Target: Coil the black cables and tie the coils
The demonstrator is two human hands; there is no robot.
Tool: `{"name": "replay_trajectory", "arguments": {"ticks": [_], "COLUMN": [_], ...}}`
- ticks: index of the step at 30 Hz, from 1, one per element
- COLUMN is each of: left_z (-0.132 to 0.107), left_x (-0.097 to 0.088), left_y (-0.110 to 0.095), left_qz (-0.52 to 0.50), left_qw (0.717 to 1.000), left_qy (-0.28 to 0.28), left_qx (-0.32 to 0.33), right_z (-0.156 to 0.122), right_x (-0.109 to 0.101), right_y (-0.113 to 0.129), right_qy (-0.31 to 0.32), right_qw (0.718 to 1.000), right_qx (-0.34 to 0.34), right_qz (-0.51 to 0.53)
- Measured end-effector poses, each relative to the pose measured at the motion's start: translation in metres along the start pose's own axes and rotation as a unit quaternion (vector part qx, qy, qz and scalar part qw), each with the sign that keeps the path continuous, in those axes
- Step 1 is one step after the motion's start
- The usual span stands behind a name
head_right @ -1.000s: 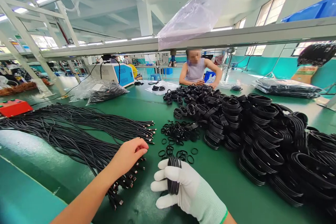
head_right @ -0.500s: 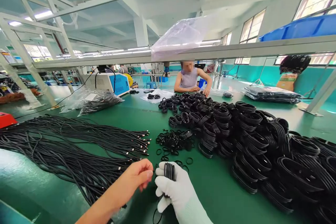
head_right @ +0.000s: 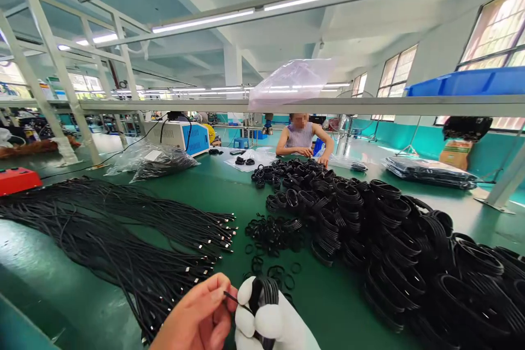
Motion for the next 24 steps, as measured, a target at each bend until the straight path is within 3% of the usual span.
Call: {"name": "replay_trajectory", "arguments": {"ticks": [2,3,5,6,9,11,13,17,20,24], "left_z": [-0.008,-0.011,-0.013,-0.013,-0.014,-0.018,-0.022,-0.019,-0.014,-0.012], "left_x": [0.011,0.015,0.016,0.013,0.012,0.016,0.018,0.013,0.005,0.004], "left_y": [-0.012,-0.017,-0.026,-0.030,-0.047,-0.053,-0.057,-0.063,-0.064,-0.049], "left_qz": [-0.080,-0.056,0.108,0.218,0.473,0.538,0.560,0.550,0.512,0.475], "left_qw": [0.994,0.993,0.986,0.969,0.877,0.837,0.820,0.830,0.856,0.877], "left_qy": [0.069,0.100,0.121,0.112,0.085,0.101,0.114,0.094,0.062,0.070], "left_qx": [-0.019,-0.029,-0.036,-0.033,0.006,0.014,0.016,0.027,0.033,-0.002], "right_z": [0.001,0.002,0.005,0.005,0.002,-0.001,-0.003,-0.006,-0.002,0.010], "right_x": [0.008,0.009,0.004,0.001,0.001,0.005,0.004,-0.008,-0.022,-0.043], "right_y": [0.005,0.005,0.005,0.004,0.007,0.012,0.018,0.024,0.012,-0.006], "right_qy": [0.058,0.066,0.045,0.028,0.004,-0.002,-0.053,-0.165,-0.163,-0.130], "right_qw": [0.997,0.995,0.992,0.990,0.977,0.967,0.960,0.937,0.925,0.922], "right_qx": [-0.012,-0.015,-0.007,0.003,0.008,0.008,0.025,0.032,0.041,-0.012], "right_qz": [-0.050,-0.075,-0.120,-0.140,-0.212,-0.256,-0.275,-0.305,-0.340,-0.366]}}
Point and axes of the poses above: each hand's wrist, its own z-axis towards the middle knuckle, its own x-axis out of the palm, y = z × x, the point moved 7 cm from there along z, towards the middle knuckle, and after that the axes turned 1 degree about -y, right-handed, at the moved point
